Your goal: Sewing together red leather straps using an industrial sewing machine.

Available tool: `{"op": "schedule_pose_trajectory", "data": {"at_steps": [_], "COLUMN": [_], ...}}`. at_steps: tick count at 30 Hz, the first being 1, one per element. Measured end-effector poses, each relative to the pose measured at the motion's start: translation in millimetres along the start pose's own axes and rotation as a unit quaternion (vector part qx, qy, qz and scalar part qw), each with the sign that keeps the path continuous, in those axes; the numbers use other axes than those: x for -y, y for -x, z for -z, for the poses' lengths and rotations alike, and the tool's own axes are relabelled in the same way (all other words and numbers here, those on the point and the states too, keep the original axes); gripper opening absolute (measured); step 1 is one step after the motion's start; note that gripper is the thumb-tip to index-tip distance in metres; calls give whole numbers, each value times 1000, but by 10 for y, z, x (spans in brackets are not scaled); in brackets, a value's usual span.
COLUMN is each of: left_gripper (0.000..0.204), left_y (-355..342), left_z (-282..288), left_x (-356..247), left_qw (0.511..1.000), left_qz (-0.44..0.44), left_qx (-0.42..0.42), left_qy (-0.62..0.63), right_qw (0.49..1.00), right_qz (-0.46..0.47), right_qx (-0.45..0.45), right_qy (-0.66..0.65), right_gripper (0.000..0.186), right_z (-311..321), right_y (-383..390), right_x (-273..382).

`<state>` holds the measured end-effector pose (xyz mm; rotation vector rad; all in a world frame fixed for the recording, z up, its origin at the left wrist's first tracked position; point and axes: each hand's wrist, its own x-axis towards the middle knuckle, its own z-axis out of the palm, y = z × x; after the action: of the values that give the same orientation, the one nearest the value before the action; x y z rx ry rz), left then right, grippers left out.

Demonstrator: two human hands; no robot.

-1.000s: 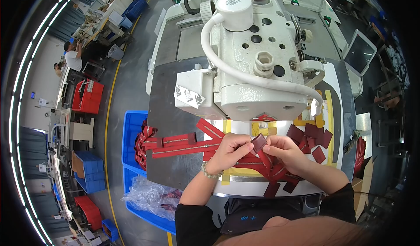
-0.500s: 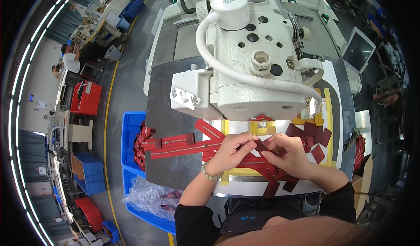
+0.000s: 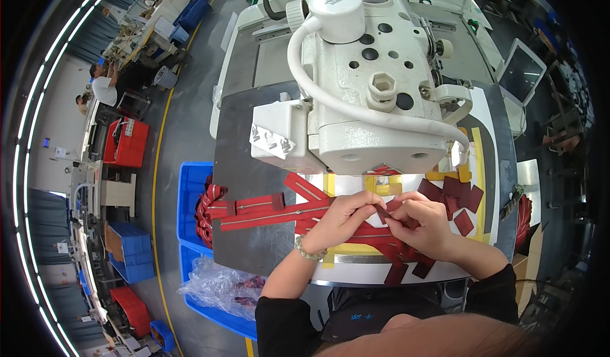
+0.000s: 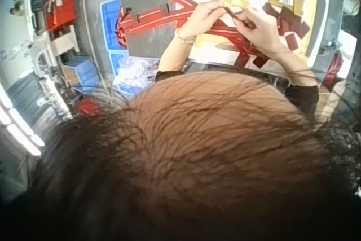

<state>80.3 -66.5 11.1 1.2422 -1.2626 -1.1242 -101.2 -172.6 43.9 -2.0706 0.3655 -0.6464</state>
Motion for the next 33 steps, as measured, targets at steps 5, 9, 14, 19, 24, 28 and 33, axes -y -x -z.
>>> {"op": "schedule_pose_trajectory", "data": {"at_steps": [5, 9, 14, 19, 24, 28, 33], "left_gripper": [17, 16, 16, 16, 27, 29, 30], "left_y": [-4, -22, -23, -17, 2, 138, 228], "left_z": [-20, -49, -45, -15, 279, 583, 871], "left_x": [2, -34, -17, -72, -233, -175, -323], "left_qw": [1000, 999, 998, 996, 958, 922, 921], "left_qz": [-7, 3, 27, 38, 103, 138, 171], "left_qx": [0, 2, 14, -57, -110, -174, -228], "left_qy": [0, 33, 57, -52, -242, -317, -266], "right_qw": [1000, 999, 1000, 909, 825, 880, 831], "right_qz": [20, 33, 22, -268, -281, -206, -123], "right_qx": [-7, -16, -13, 189, 312, 355, 509], "right_qy": [6, 10, 6, -257, -378, -241, -188], "right_gripper": [12, 12, 13, 32, 59, 64, 39], "right_z": [-18, -29, -2, 160, 321, 526, 384], "right_y": [1, 19, 11, -92, -172, -301, -455], "right_x": [-10, -24, -16, -71, -19, 172, 493]}}
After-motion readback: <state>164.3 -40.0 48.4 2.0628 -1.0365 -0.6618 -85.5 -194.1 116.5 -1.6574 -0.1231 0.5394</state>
